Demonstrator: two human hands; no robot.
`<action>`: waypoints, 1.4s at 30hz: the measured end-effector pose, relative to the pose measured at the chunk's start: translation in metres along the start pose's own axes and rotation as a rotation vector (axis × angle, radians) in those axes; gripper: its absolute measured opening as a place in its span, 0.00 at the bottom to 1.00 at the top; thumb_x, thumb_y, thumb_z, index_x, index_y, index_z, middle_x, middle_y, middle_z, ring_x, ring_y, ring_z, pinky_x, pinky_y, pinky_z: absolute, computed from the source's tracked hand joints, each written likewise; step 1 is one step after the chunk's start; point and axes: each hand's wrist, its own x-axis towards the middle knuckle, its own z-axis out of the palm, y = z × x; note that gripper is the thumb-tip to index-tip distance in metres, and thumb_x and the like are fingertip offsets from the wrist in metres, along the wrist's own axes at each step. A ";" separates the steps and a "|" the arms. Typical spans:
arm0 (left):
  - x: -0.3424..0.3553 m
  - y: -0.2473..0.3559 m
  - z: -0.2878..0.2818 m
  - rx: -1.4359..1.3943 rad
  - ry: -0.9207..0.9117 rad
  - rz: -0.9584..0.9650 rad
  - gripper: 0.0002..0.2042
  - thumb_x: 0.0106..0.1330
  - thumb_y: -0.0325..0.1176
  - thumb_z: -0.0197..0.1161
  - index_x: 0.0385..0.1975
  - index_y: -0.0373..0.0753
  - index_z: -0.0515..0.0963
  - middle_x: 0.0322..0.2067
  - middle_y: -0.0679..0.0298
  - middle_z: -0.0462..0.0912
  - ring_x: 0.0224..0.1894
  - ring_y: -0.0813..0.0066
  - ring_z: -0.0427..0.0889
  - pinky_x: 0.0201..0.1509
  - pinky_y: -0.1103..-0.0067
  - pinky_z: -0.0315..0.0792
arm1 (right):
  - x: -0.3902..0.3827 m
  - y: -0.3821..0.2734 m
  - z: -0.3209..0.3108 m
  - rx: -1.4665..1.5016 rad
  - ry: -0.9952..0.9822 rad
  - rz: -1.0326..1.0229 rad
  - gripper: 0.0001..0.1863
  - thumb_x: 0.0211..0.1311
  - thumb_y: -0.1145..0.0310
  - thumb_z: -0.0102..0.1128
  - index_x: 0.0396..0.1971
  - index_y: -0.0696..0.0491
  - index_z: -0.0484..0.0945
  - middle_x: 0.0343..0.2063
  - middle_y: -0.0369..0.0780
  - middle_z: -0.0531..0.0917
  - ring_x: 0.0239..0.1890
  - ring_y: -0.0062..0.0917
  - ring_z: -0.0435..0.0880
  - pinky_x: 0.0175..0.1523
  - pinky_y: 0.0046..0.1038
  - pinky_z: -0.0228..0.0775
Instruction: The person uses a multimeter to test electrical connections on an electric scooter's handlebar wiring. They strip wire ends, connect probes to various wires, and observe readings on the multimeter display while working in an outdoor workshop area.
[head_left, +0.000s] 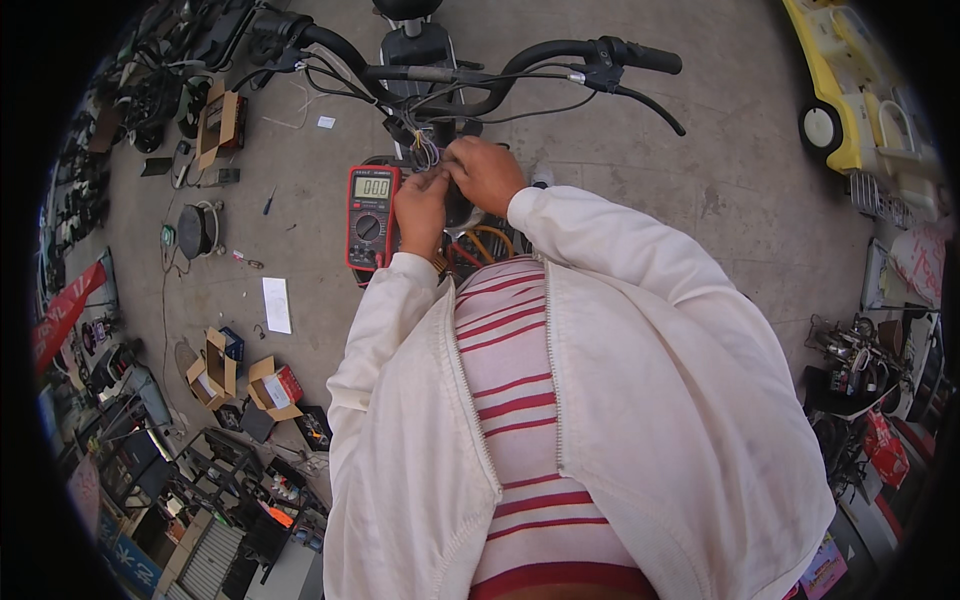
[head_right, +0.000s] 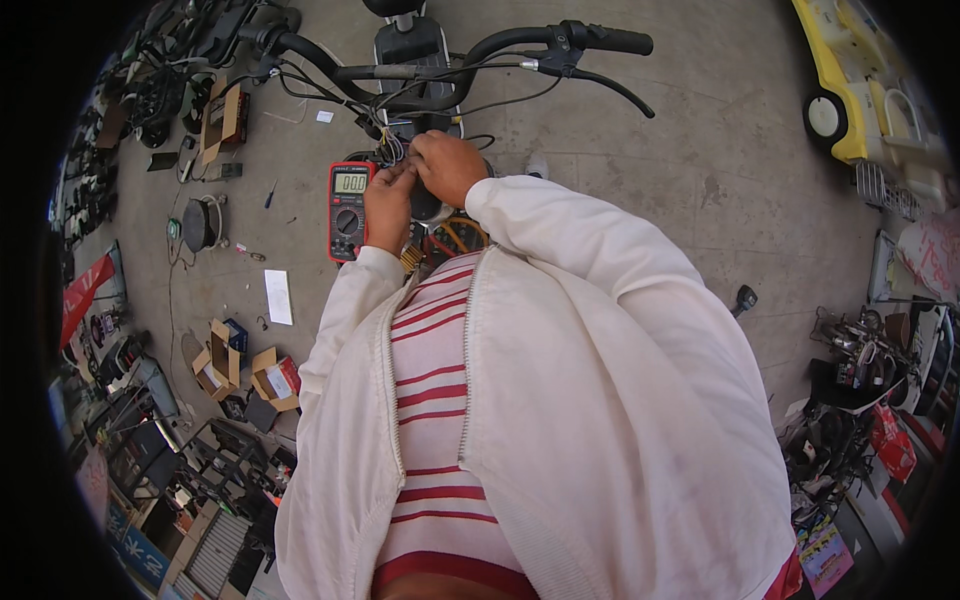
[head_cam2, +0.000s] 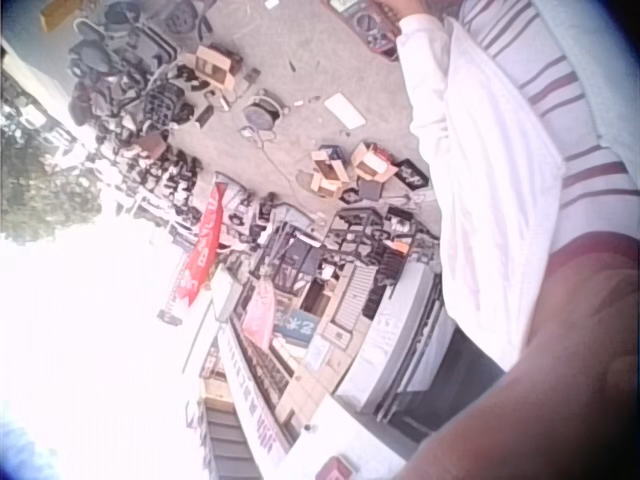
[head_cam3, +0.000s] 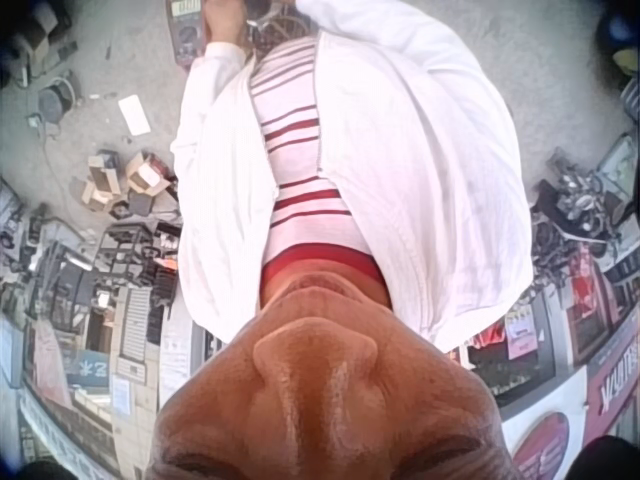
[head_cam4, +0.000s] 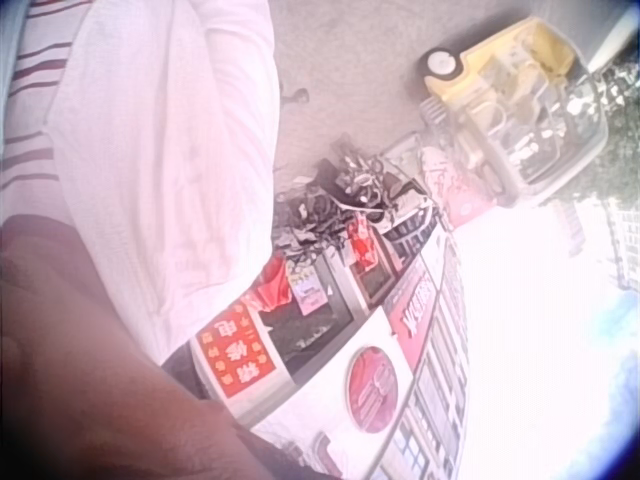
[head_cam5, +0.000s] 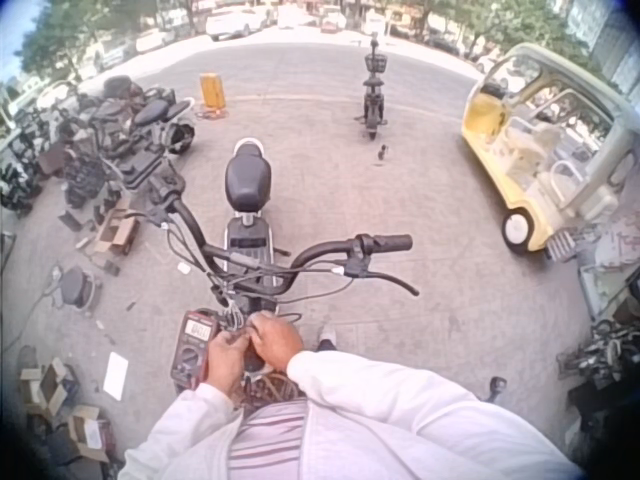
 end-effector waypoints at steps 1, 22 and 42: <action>-0.001 0.001 0.001 0.015 0.016 -0.001 0.12 0.63 0.28 0.60 0.42 0.26 0.76 0.38 0.60 0.82 0.37 0.80 0.79 0.43 0.86 0.71 | -0.001 0.003 0.000 0.000 0.017 -0.028 0.05 0.55 0.68 0.56 0.30 0.52 0.76 0.30 0.43 0.79 0.33 0.42 0.78 0.37 0.39 0.70; -0.002 0.005 0.000 -0.025 0.004 -0.014 0.12 0.62 0.29 0.62 0.41 0.28 0.78 0.36 0.60 0.82 0.35 0.79 0.80 0.40 0.85 0.73 | 0.002 0.012 0.019 0.184 -0.056 0.221 0.14 0.62 0.61 0.50 0.30 0.57 0.77 0.28 0.50 0.80 0.33 0.46 0.78 0.38 0.38 0.68; -0.004 0.002 0.000 -0.018 0.006 -0.015 0.11 0.62 0.28 0.62 0.41 0.28 0.78 0.37 0.61 0.82 0.36 0.78 0.80 0.41 0.84 0.73 | 0.005 0.006 0.012 0.161 -0.026 0.130 0.11 0.60 0.65 0.53 0.27 0.58 0.73 0.26 0.49 0.78 0.32 0.46 0.76 0.36 0.38 0.67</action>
